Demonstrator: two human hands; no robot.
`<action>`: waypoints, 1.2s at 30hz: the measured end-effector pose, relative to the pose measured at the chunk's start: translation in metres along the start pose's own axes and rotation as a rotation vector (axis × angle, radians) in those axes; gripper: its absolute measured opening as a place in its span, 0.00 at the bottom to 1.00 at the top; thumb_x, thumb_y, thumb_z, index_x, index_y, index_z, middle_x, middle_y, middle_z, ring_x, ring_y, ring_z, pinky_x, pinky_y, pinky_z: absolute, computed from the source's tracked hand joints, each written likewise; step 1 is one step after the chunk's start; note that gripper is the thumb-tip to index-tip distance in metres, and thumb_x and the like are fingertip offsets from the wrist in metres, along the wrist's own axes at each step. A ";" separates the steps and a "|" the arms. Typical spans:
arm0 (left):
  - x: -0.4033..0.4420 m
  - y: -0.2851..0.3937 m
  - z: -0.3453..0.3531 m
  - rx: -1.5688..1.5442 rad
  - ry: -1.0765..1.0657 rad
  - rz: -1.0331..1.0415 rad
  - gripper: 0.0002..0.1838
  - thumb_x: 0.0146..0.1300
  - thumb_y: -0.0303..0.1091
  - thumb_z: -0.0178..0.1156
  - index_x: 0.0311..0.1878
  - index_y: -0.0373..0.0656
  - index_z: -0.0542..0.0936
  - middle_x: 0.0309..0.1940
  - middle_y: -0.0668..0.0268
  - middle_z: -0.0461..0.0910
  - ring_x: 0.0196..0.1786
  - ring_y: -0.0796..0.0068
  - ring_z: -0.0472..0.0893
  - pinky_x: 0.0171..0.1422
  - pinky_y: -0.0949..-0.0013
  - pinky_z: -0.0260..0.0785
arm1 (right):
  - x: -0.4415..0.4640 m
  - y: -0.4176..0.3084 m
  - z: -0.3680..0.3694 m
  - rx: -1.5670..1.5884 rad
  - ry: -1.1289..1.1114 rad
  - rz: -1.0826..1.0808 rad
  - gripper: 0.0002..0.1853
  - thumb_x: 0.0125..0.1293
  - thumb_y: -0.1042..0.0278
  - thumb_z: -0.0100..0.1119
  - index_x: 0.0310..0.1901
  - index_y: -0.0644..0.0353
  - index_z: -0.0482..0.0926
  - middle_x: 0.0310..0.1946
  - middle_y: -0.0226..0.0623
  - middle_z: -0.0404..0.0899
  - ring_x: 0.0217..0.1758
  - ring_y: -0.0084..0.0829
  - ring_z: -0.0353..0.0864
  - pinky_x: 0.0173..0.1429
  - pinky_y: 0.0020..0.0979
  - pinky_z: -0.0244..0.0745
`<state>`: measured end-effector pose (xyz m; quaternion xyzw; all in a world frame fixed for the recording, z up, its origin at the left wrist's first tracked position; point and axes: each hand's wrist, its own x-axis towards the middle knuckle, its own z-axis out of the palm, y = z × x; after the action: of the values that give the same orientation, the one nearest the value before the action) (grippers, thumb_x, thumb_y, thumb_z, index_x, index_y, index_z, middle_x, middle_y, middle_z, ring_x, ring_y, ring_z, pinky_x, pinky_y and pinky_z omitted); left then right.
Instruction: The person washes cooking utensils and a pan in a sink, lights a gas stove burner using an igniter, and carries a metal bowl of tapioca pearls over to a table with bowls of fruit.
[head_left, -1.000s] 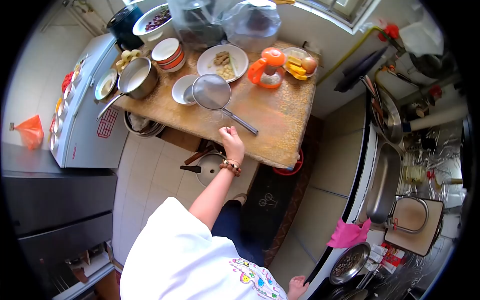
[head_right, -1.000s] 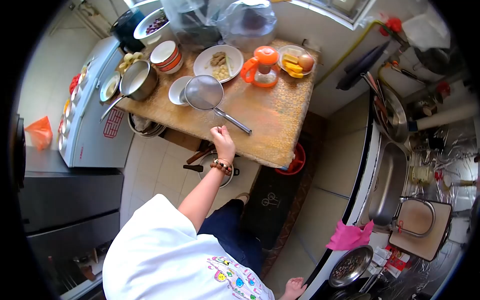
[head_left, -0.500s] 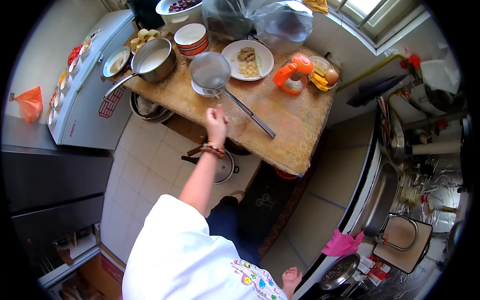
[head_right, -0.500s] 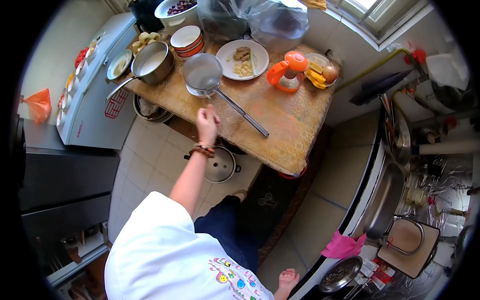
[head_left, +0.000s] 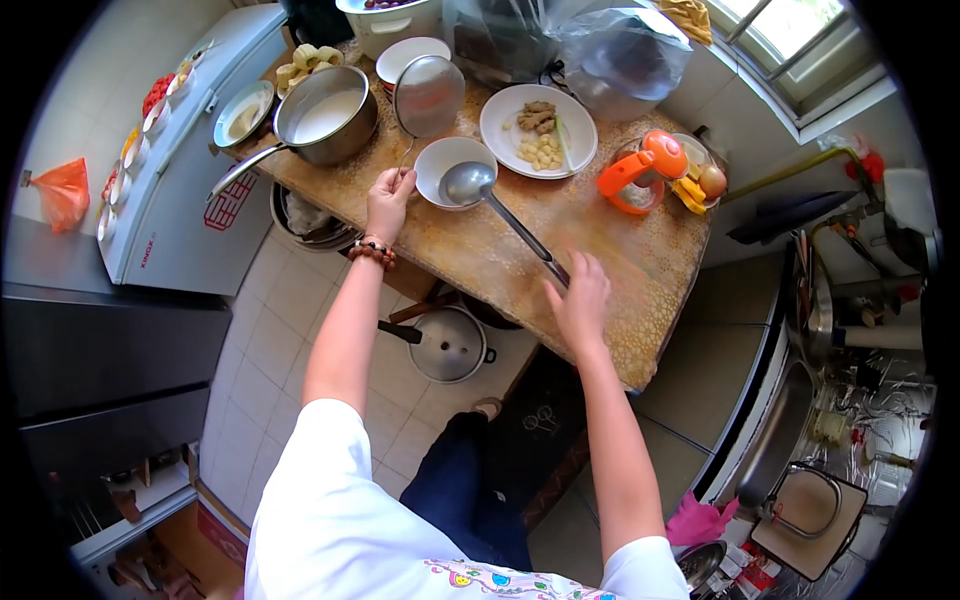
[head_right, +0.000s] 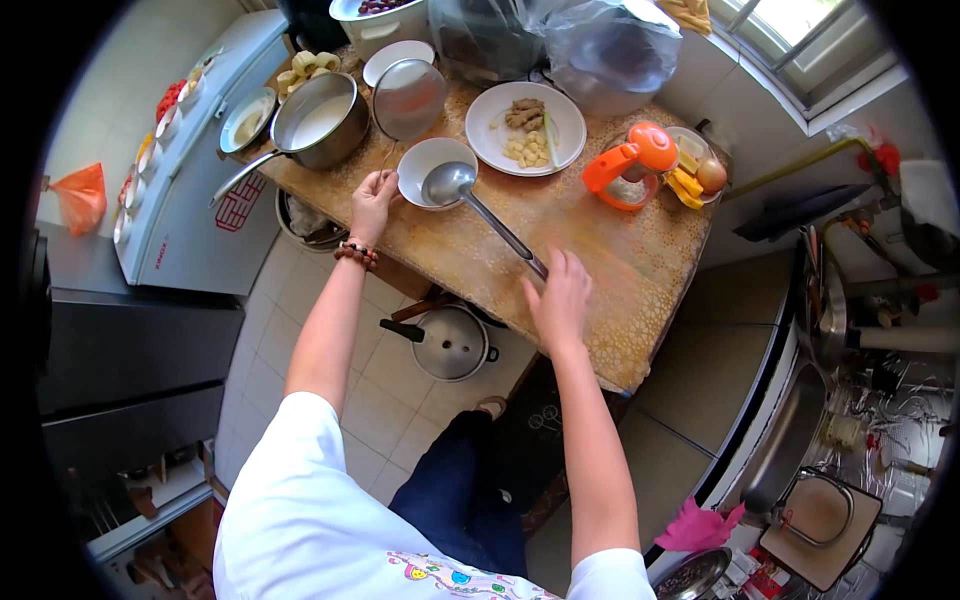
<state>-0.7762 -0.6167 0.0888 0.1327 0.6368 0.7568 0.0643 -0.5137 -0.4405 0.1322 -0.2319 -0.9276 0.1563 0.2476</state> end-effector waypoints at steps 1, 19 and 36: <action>0.001 -0.003 -0.002 0.000 0.001 0.001 0.11 0.63 0.35 0.59 0.32 0.35 0.74 0.21 0.80 0.62 0.26 0.90 0.61 0.32 0.83 0.59 | 0.004 0.004 0.009 0.000 0.000 -0.001 0.17 0.53 0.67 0.61 0.45 0.59 0.73 0.42 0.42 0.72 0.51 0.43 0.69 0.56 0.41 0.61; -0.118 -0.029 0.132 -0.090 0.077 -0.021 0.11 0.64 0.35 0.57 0.29 0.38 0.74 0.31 0.71 0.78 0.29 0.88 0.69 0.37 0.82 0.63 | -0.040 0.135 -0.053 0.005 -0.208 0.042 0.10 0.57 0.70 0.56 0.40 0.59 0.71 0.35 0.40 0.71 0.43 0.43 0.70 0.47 0.40 0.61; -0.045 0.046 -0.005 0.117 -0.609 -0.541 0.20 0.70 0.46 0.43 0.24 0.44 0.66 0.06 0.73 0.60 0.05 0.84 0.58 0.08 0.78 0.50 | -0.064 0.144 -0.074 0.394 -0.189 0.250 0.11 0.65 0.66 0.52 0.44 0.64 0.71 0.28 0.37 0.72 0.32 0.32 0.69 0.39 0.30 0.65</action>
<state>-0.7314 -0.6417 0.1275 0.1822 0.6426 0.6011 0.4388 -0.3743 -0.3380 0.1105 -0.2766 -0.8624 0.3844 0.1790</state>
